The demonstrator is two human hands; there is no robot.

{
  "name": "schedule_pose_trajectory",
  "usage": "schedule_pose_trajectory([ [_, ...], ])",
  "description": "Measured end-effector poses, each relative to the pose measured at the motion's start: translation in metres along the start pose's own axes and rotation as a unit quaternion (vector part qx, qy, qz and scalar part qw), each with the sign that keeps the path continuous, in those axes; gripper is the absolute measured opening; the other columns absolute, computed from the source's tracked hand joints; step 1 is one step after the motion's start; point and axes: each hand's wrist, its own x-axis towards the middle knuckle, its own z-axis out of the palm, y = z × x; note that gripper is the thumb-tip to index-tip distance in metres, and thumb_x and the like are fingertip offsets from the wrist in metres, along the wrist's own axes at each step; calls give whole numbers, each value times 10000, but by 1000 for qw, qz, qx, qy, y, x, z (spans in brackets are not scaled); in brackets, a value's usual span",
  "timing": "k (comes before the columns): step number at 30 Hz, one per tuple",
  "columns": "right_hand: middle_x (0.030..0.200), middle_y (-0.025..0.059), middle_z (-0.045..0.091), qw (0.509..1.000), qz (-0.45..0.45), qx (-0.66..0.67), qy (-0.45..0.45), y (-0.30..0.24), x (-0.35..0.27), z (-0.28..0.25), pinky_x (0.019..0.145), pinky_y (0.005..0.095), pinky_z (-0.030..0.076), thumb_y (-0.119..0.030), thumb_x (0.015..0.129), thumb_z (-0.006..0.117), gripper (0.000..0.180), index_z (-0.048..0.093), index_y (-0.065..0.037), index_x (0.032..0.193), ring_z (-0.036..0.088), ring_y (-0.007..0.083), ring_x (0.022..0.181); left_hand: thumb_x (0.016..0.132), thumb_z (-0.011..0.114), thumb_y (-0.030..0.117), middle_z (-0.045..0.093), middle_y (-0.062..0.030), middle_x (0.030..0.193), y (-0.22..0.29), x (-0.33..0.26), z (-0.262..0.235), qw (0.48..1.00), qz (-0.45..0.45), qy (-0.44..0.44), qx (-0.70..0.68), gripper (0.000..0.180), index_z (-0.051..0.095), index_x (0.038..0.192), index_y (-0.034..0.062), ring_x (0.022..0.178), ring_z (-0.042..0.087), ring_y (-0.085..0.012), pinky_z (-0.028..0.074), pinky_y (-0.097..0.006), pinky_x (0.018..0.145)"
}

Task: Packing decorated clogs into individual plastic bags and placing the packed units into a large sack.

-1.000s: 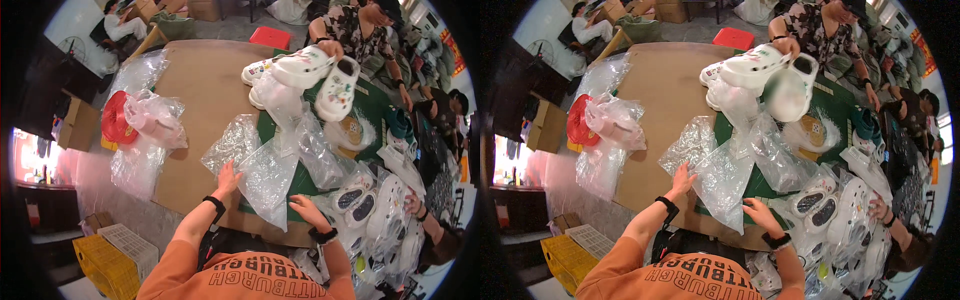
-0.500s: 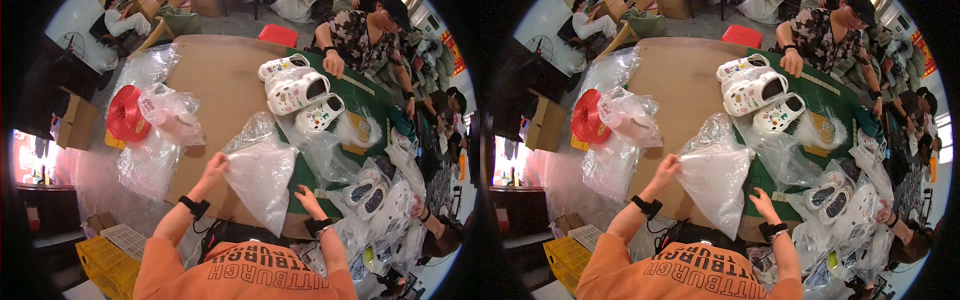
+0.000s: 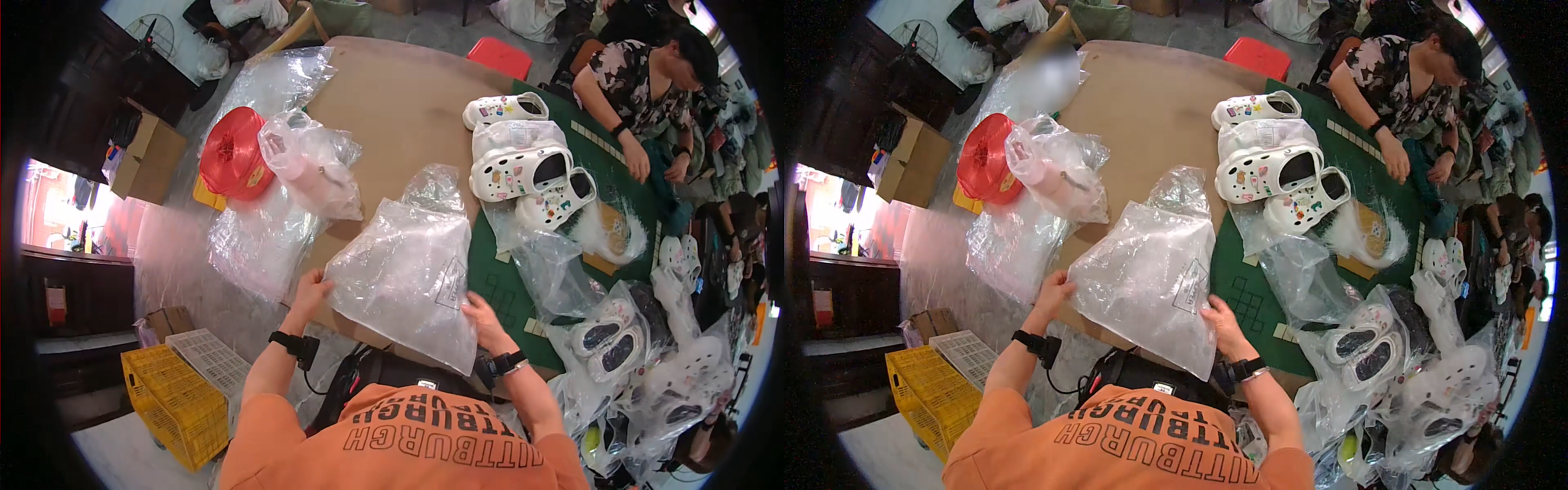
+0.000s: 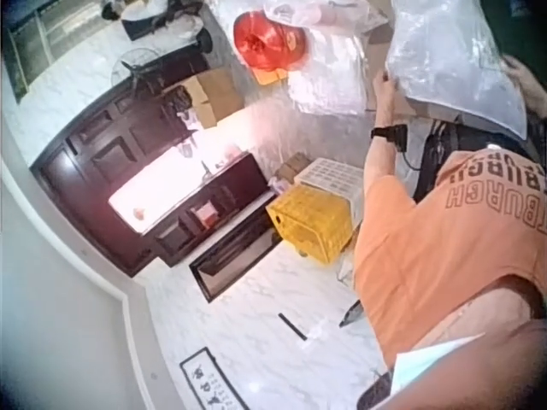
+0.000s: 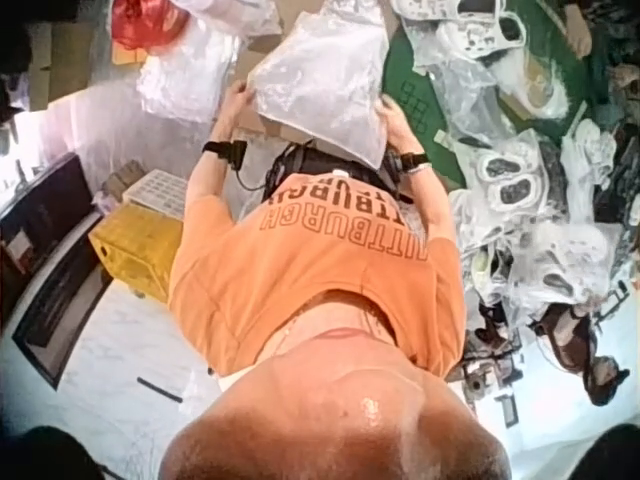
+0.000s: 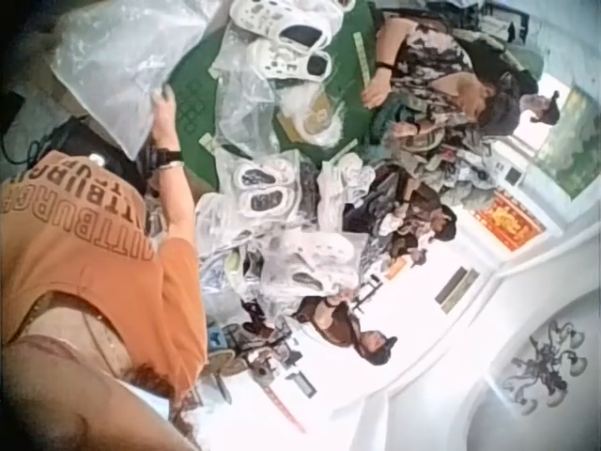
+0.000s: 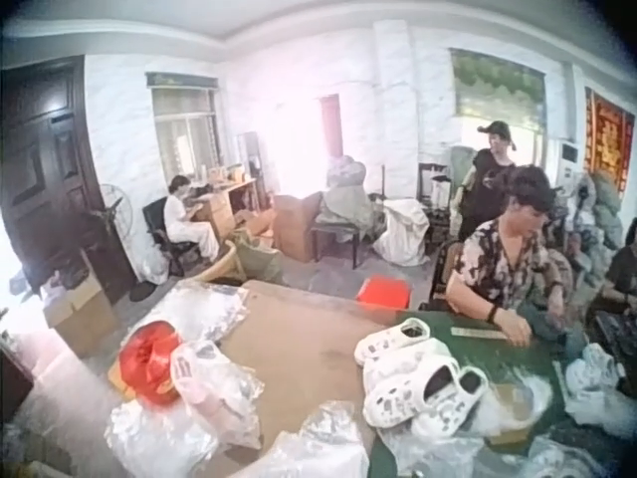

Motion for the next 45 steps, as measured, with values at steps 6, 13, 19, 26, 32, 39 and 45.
schedule_pose_trajectory([
  [6,1025,123,494,985,-163,-20,58,-91,-78,37,765,291,442,20,746,552,639,192,-51,1269,522,172,902,747,543,28,548,6,777,23,4,5,999,2,23,-43,145,544,891,14,674,485,-69,387,-218,590],
  [13,999,108,521,942,-242,-92,215,-54,-59,-28,748,339,476,-15,773,551,508,312,-28,1221,549,193,881,764,562,107,544,-20,758,113,44,75,952,269,108,98,210,536,955,23,707,511,-117,389,-245,605],
  [19,1061,87,525,986,-52,123,96,-19,-30,-14,727,364,481,-162,853,501,308,428,-41,1126,551,211,905,725,609,153,522,-139,1059,146,-11,171,807,487,-44,330,441,468,1136,77,1030,463,-310,350,-387,856],
  [26,1045,55,527,999,-15,-4,-32,-23,-27,20,791,302,414,-260,847,522,348,458,-57,1122,519,158,954,714,579,156,566,-138,987,73,-17,194,779,404,-230,422,411,501,1109,72,911,538,-299,425,-387,747],
  [32,1139,73,481,995,78,-48,47,17,-19,-29,810,322,401,-291,834,532,434,430,-48,1179,493,191,1018,728,494,43,558,-152,825,96,-13,173,859,402,-28,315,211,545,933,38,726,539,-345,432,-410,636],
  [39,1174,119,424,928,-72,-340,135,27,-34,-61,757,328,422,-227,783,587,521,372,-9,1205,514,206,918,741,574,154,526,-81,773,100,0,161,808,469,-28,356,122,551,826,69,761,517,-267,394,-379,649],
  [45,1128,153,418,885,-283,-244,277,-37,-58,-25,692,261,431,-148,735,638,668,257,-1,1264,514,145,749,703,628,145,517,-80,739,84,-3,159,783,459,-97,409,143,518,732,58,717,506,-268,388,-358,632],
])
